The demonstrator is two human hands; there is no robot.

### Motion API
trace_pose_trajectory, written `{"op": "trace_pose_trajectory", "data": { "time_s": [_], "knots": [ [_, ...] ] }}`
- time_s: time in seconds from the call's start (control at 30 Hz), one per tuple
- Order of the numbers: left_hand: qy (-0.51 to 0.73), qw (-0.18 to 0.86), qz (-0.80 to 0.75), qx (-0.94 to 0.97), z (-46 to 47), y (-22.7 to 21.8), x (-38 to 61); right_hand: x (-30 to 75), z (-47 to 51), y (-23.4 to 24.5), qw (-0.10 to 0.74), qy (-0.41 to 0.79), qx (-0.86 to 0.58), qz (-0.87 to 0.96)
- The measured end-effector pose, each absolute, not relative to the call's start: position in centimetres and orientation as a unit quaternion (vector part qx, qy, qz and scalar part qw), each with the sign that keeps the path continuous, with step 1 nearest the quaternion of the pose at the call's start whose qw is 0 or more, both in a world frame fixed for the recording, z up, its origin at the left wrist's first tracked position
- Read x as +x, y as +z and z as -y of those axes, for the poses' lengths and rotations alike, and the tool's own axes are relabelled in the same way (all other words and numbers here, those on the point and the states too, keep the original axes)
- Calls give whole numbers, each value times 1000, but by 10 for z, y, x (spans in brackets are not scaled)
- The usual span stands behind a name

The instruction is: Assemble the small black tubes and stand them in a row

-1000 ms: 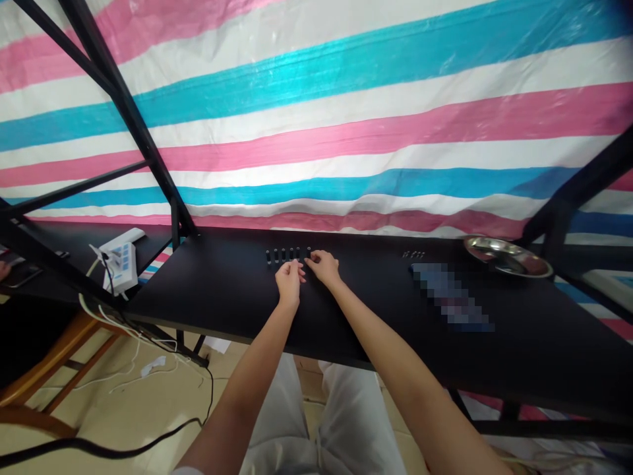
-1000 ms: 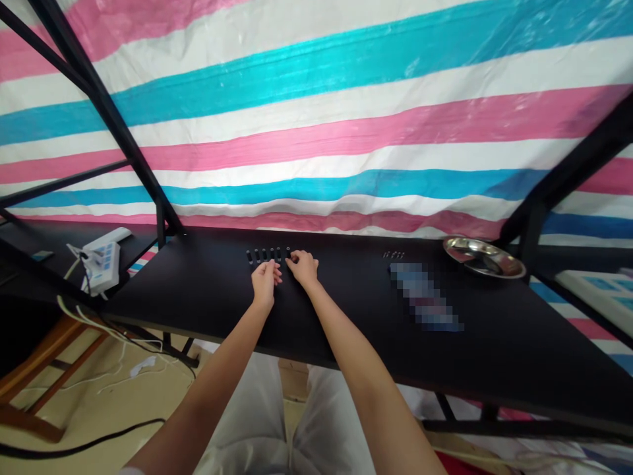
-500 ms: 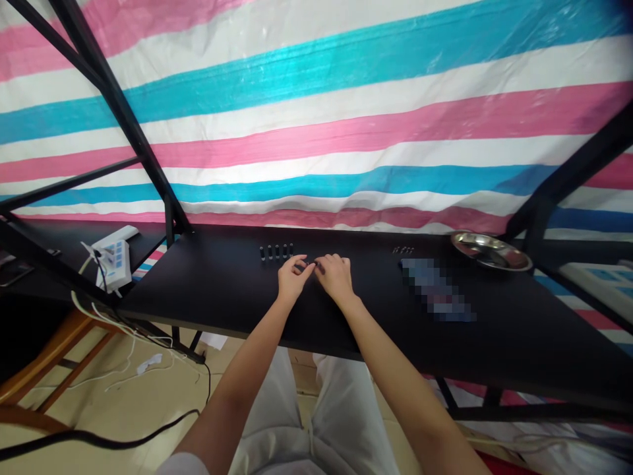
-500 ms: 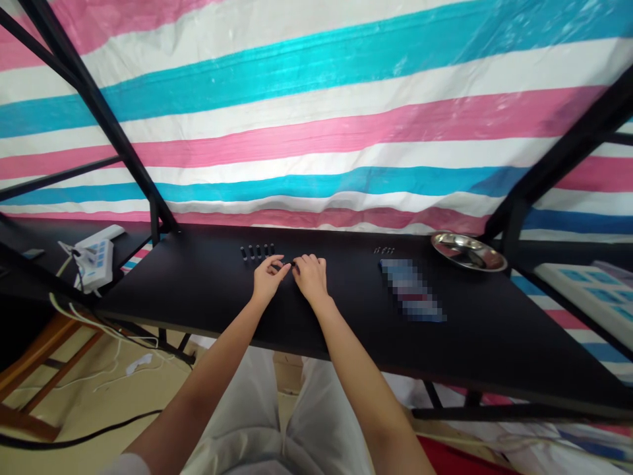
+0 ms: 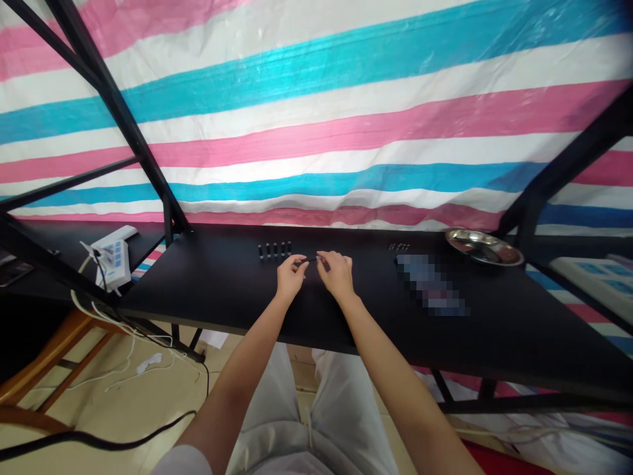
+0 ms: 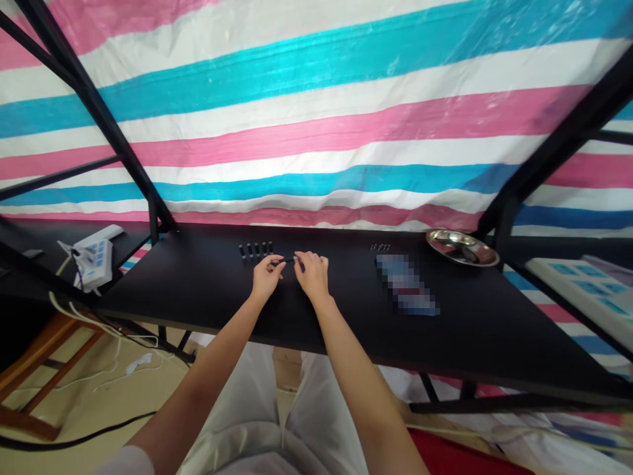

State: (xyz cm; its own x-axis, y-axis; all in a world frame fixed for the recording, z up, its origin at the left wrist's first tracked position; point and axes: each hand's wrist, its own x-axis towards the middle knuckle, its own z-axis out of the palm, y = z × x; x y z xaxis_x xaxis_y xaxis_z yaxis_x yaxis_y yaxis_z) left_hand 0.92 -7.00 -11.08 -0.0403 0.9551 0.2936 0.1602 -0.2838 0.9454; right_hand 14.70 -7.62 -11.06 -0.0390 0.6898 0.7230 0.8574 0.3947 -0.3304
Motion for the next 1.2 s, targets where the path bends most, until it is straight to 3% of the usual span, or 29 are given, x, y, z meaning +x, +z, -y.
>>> {"op": "trace_pose_trajectory", "data": {
  "time_s": [0.3,0.43,0.6,1.0,1.2],
  "knots": [
    [557,368,-476,573,70,-111,9,155,74,-114,407,-124,-584,691],
    [550,357,-490,574,71,-110,8,161,72,-115,428,-62,-609,665],
    [518,340,-498,606,72,-108,7,155,71,-114,459,46,-509,726],
    [472,314,-472,675,76,-107,8,153,71,-115,374,115,-470,791],
    [465,314,-488,669,76,-111,9,164,57,-117,443,132,-518,720]
  ]
}}
